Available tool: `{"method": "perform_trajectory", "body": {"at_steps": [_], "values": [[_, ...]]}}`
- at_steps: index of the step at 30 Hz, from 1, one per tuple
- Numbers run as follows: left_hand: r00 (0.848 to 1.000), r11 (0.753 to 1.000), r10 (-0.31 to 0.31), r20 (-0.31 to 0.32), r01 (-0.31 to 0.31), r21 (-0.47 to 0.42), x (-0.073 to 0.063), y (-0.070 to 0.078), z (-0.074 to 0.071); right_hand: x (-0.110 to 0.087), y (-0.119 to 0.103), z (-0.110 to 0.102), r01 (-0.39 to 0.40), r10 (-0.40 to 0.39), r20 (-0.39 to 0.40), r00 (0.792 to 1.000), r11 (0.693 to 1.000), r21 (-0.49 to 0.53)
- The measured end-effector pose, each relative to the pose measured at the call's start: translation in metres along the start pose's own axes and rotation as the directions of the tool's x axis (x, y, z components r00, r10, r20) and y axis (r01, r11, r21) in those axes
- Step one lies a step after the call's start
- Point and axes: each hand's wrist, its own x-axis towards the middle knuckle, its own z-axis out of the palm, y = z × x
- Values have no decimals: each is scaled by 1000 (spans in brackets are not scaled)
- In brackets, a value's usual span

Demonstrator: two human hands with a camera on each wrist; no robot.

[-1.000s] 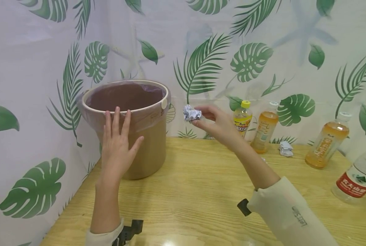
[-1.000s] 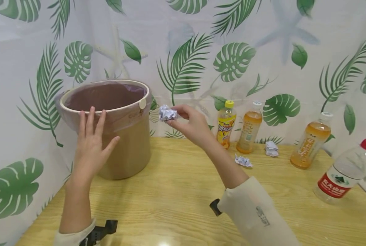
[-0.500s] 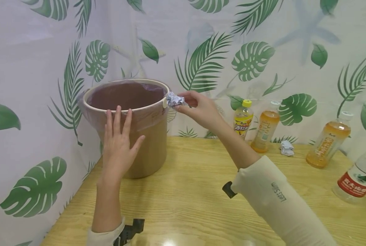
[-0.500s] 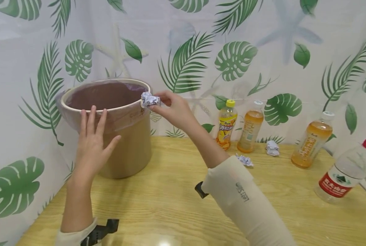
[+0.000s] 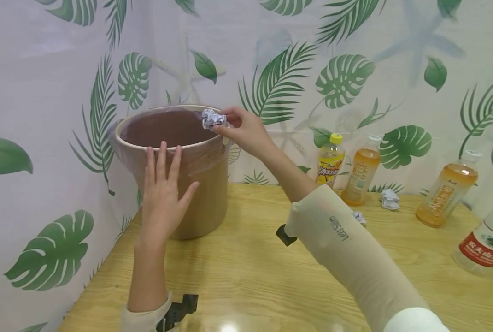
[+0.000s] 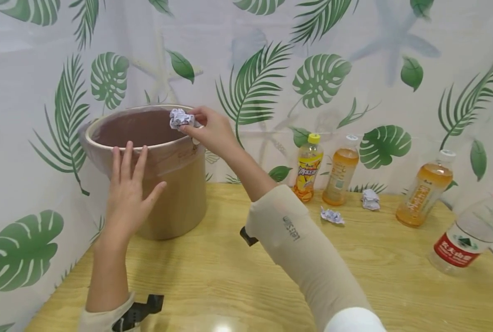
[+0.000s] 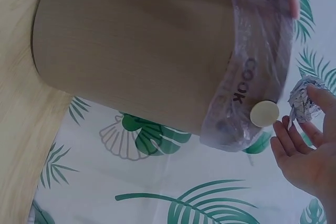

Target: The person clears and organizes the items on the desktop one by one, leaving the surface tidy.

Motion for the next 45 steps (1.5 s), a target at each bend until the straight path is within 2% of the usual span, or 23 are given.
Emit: {"method": "perform_trajectory", "body": {"at_steps": [5,10,27,37,45], "values": [[1000,1000,6,-7,-6,5,0,-1,0,11,2,12,2,-2,-2,1000,999,-35],[1000,1000,8,-9,-8,2,-1,-1,1,13,4,19,-2,3,7,1000,999,-53],[1000,1000,8,-14,-8,-8,-2,-1,2,10,14,22,30,-28,18,999,991,-130],[1000,1000,9,-11,-9,-10,-1,-1,2,10,16,23,33,-33,4,999,992,-121],[1000,1000,10,-9,-10,-7,0,-2,2,9,19,21,62,-62,0,998,996,-71]]}}
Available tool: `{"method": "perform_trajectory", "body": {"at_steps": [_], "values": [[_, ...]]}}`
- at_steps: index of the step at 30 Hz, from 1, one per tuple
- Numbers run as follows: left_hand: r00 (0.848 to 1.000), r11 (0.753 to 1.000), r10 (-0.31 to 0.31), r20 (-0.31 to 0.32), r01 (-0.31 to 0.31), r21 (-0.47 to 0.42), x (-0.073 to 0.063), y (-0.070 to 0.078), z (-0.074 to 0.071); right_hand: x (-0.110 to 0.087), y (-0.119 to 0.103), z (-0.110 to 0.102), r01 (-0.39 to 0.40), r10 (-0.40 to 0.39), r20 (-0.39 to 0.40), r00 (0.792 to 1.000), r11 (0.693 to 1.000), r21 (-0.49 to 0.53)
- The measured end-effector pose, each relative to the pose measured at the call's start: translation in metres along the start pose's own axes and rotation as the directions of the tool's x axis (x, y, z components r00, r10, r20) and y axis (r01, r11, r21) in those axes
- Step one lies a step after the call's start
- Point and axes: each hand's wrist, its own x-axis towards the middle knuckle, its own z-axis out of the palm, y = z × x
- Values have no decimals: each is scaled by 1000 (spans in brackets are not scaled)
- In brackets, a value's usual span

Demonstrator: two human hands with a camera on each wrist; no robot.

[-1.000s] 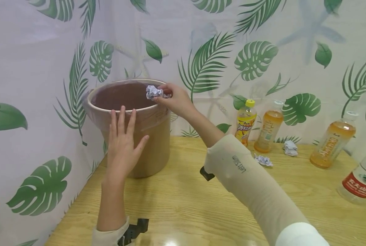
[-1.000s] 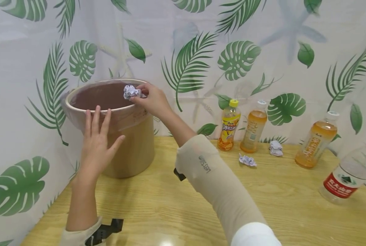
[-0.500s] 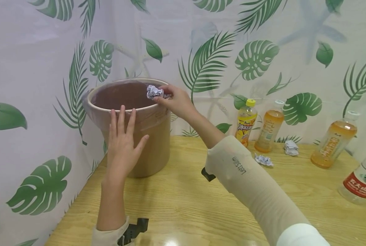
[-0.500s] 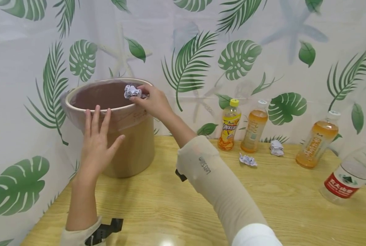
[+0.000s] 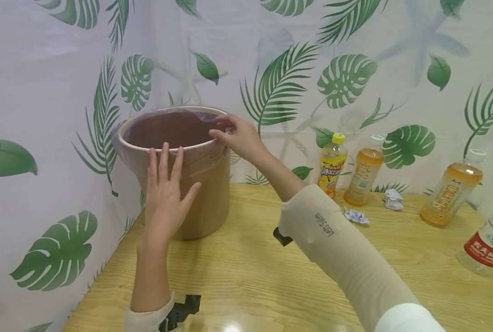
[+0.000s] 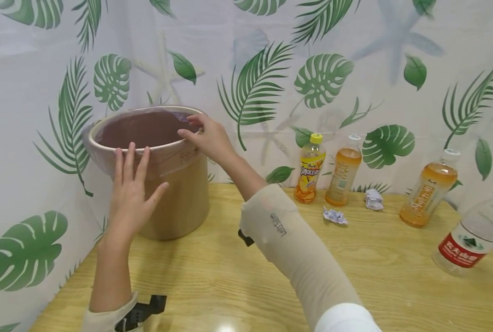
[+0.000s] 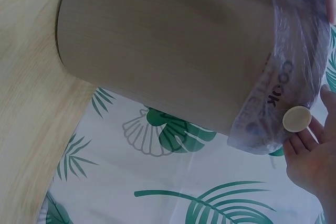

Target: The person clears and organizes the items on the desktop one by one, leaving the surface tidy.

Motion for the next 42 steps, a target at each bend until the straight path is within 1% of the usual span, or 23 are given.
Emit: {"method": "perform_trajectory", "body": {"at_steps": [5,10,16,20,25,31,32,35,39,42], "values": [[1000,1000,1,3,-1,-6,0,1,1,-5,1,-9,-6,6,12,1000,1000,23],[1000,1000,-4,4,4,-8,1,1,1,-16,3,-23,0,0,11,1000,1000,16],[1000,1000,-13,8,13,-1,1,1,0,-37,11,-42,37,-37,-14,999,999,23],[1000,1000,-11,3,11,2,1,0,-1,-54,21,-57,15,-15,-27,1000,1000,7],[1000,1000,-15,8,15,2,0,0,-1,-75,37,-74,13,-14,-57,998,1000,-10],[1000,1000,-14,3,14,-1,-1,1,-1,-103,55,-91,-47,46,-81,996,999,-10],[1000,1000,-13,2,13,-3,-1,1,-1,-108,58,-94,-60,58,-88,994,998,-19],[1000,1000,-13,1,13,-6,-1,1,-1,-123,68,-102,-74,64,-123,990,994,-76],[1000,1000,-16,6,16,-4,-1,1,-1,-140,85,-112,-101,86,-162,983,991,-89],[1000,1000,-18,9,18,1,-1,2,-1,-154,97,-121,-158,144,-171,975,985,-68]]}}
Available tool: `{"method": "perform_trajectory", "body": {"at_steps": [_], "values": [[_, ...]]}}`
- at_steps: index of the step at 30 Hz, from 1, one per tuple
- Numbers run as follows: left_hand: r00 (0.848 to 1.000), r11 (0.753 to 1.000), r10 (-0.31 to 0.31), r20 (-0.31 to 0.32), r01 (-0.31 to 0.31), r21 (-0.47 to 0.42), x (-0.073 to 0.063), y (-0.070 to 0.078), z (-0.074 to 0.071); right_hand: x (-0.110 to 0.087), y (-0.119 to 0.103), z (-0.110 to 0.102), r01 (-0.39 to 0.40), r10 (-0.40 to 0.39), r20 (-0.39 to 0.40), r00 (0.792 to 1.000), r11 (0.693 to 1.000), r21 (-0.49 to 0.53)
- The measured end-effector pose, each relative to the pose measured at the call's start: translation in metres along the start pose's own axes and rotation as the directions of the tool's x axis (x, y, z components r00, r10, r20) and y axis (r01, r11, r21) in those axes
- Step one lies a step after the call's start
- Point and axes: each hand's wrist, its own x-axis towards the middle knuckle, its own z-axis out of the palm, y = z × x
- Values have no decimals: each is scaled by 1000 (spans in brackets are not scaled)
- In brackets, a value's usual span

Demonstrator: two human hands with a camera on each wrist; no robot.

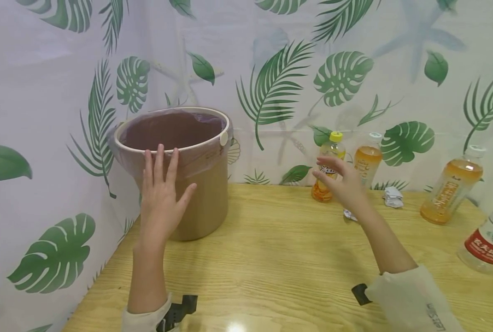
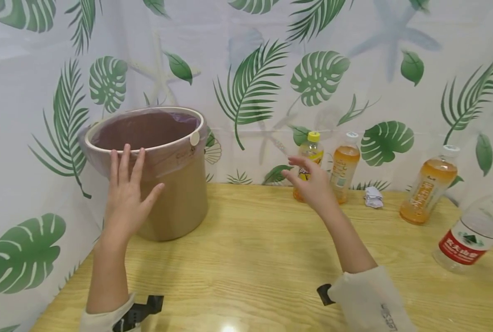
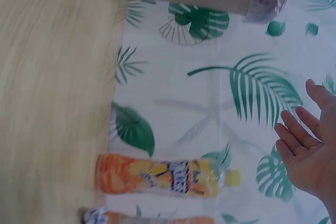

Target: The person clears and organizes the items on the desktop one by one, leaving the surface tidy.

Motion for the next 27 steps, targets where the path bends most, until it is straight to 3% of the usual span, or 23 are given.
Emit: {"method": "perform_trajectory", "body": {"at_steps": [7,13,27], "values": [[1000,1000,1,10,-1,18,0,0,1,-25,34,-23,-118,110,-71,991,987,-113],[1000,1000,3,-4,-3,16,1,-1,1,-41,62,-36,-219,208,-118,971,972,-90],[1000,1000,5,-12,-4,21,1,-1,2,-57,126,-24,-343,338,-105,935,939,-27]]}}
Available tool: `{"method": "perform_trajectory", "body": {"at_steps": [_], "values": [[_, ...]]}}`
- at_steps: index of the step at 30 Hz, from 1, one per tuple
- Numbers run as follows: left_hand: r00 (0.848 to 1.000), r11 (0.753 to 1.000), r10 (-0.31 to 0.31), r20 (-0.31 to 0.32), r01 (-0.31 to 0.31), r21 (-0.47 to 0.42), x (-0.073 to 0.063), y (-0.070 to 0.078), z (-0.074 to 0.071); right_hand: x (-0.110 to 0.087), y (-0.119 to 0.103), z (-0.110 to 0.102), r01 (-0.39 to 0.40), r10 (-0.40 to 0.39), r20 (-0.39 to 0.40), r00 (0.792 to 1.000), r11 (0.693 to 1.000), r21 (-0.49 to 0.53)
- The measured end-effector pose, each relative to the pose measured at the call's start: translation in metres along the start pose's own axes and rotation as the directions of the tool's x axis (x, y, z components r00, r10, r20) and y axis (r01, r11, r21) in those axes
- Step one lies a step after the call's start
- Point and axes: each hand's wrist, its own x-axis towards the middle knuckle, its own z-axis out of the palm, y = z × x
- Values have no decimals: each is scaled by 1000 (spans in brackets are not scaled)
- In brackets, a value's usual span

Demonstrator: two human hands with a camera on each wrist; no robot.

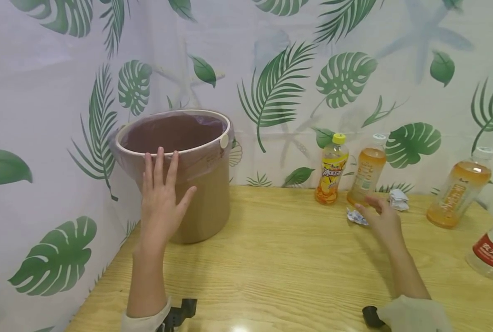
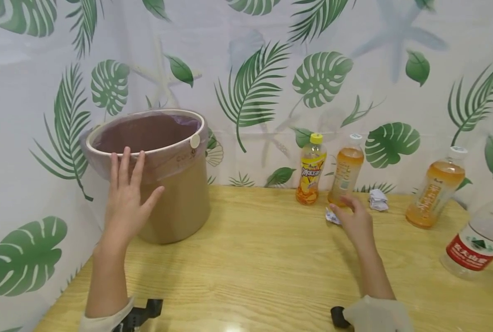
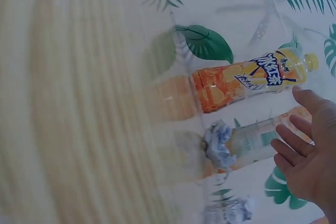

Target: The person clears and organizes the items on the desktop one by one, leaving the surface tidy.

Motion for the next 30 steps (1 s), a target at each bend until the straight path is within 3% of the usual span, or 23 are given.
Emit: {"method": "perform_trajectory", "body": {"at_steps": [9,13,18,30], "values": [[1000,1000,2,6,-2,-2,1,0,-3,2,25,9,-101,98,63,993,994,48],[1000,1000,-5,20,4,1,1,0,-3,5,39,17,-132,130,48,990,991,24],[999,1000,-11,42,10,4,0,2,-2,7,54,21,-118,120,43,992,991,-58],[1000,1000,-1,16,1,-3,0,1,-1,14,66,25,-69,82,78,994,985,-158]]}}
